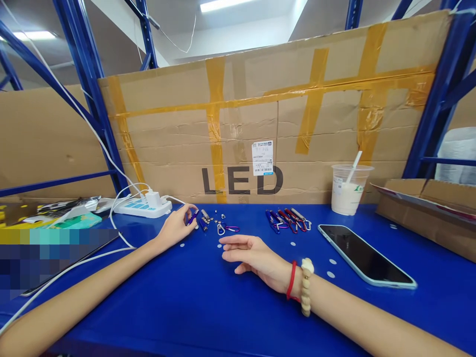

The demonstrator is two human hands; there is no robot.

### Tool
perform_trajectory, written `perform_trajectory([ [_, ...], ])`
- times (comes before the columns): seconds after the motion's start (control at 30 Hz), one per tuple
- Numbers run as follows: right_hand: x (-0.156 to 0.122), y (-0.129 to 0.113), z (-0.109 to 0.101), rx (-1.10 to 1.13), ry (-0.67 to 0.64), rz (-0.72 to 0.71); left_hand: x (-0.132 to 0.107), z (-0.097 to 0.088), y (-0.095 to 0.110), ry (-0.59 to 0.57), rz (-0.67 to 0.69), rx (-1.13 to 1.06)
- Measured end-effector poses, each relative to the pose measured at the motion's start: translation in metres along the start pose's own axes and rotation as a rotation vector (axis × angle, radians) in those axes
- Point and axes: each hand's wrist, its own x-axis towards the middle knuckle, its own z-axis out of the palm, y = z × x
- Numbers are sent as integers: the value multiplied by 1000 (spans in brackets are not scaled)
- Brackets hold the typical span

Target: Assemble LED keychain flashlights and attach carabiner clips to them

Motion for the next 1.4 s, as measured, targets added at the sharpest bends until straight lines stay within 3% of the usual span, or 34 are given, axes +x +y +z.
perform_trajectory([
  [0.83, -1, -3, 2, -25, 38, 36, -1, 0, -1, -75, 54, -26],
  [1.4, -1, -4, -3, 49, -16, 61, 0, 1, 0, -89, 57, -46],
])
